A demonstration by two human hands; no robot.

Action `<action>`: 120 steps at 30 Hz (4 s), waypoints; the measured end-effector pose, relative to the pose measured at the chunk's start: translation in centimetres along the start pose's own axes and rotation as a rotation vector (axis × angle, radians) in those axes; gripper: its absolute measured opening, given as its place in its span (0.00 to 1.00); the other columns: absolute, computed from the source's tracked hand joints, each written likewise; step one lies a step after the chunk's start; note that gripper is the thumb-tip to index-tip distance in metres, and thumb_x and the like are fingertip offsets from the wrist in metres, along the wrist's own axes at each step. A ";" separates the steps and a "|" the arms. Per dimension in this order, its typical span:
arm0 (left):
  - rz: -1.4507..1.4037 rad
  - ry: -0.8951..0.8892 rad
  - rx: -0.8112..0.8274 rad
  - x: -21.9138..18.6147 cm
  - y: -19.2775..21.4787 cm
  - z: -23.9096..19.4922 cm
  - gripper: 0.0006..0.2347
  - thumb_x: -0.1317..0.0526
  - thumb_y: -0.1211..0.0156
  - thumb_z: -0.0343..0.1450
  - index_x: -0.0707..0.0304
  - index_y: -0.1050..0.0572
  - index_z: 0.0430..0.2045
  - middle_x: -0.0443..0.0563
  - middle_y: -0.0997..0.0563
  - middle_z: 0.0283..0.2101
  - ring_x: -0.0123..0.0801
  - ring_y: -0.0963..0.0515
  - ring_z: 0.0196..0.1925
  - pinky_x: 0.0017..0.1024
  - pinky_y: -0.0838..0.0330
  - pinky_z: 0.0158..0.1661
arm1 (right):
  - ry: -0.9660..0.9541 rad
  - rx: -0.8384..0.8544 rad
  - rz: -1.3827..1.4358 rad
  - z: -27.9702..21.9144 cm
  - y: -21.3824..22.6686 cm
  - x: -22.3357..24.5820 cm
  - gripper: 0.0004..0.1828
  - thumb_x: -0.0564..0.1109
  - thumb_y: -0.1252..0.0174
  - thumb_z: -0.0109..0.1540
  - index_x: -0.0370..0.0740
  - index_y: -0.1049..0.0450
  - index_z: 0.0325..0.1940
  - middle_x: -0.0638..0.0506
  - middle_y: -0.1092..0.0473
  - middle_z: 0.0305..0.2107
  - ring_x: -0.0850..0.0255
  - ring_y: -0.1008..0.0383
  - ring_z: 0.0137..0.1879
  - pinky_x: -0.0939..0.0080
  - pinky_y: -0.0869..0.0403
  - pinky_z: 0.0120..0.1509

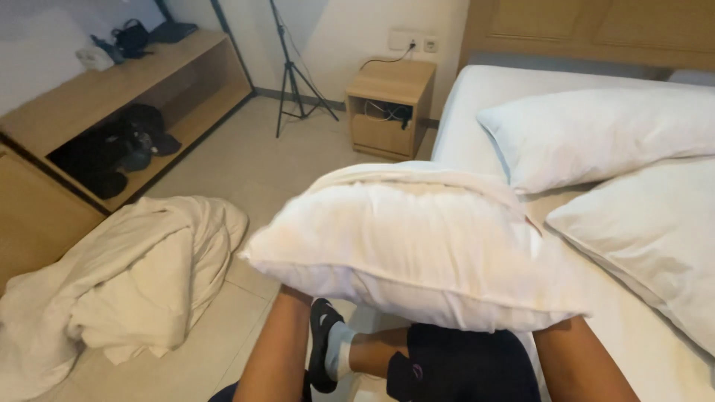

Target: Changing a pillowcase on a pillow in a hotel room.

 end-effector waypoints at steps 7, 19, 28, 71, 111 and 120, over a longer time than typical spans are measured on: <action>-0.336 -0.050 -0.152 -11.7 9.4 2.3 0.15 0.61 0.51 0.78 0.69 0.33 0.58 0.60 0.25 0.57 0.46 0.23 0.57 0.42 0.26 0.58 | -0.038 0.175 0.051 2.2 -9.1 4.1 0.26 0.44 0.42 0.61 0.39 0.34 0.64 0.45 0.27 0.51 0.54 0.25 0.54 0.49 0.24 0.56; -0.566 -0.078 -0.374 -22.9 14.3 -1.8 0.18 0.59 0.52 0.76 0.64 0.35 0.61 0.57 0.23 0.57 0.43 0.20 0.55 0.41 0.23 0.56 | -0.125 0.353 0.128 5.4 -16.6 -0.7 0.24 0.44 0.44 0.62 0.39 0.33 0.63 0.44 0.27 0.51 0.53 0.25 0.55 0.47 0.24 0.56; -0.447 0.138 -0.385 -17.3 14.7 -2.3 0.20 0.67 0.49 0.69 0.63 0.32 0.58 0.55 0.20 0.53 0.39 0.18 0.51 0.36 0.22 0.51 | -0.212 0.360 0.166 4.6 -14.4 -2.7 0.23 0.45 0.46 0.63 0.40 0.32 0.63 0.44 0.26 0.52 0.52 0.25 0.55 0.46 0.24 0.56; 1.643 -0.211 0.480 -25.7 8.9 1.0 0.09 0.60 0.35 0.65 0.41 0.16 0.37 0.39 0.18 0.50 0.32 0.29 0.63 0.59 0.61 0.68 | 0.159 0.044 -0.177 10.6 -11.2 18.5 0.15 0.42 0.41 0.64 0.34 0.22 0.52 0.41 0.22 0.43 0.53 0.21 0.45 0.54 0.23 0.48; 1.023 -0.598 0.187 -29.8 7.1 0.5 0.06 0.71 0.38 0.66 0.62 0.22 0.33 0.52 0.22 0.39 0.44 0.22 0.41 0.36 0.23 0.40 | 0.440 -0.448 -0.668 8.1 -3.9 20.2 0.25 0.56 0.43 0.78 0.32 0.23 0.37 0.40 0.28 0.24 0.49 0.29 0.33 0.52 0.30 0.43; 1.138 -0.857 0.352 -31.5 -0.3 -4.9 0.11 0.71 0.41 0.59 0.60 0.24 0.33 0.49 0.22 0.36 0.44 0.22 0.45 0.37 0.23 0.39 | 1.366 0.528 -0.798 -10.8 -21.6 26.3 0.21 0.51 0.39 0.59 0.52 0.23 0.58 0.48 0.27 0.54 0.50 0.28 0.56 0.49 0.30 0.58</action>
Point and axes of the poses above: each hand's wrist, its own z-axis towards the middle knuckle, its own y-axis out of the back of the hand, x = y × z, the point moved 7 cm from there along z, towards the middle knuckle
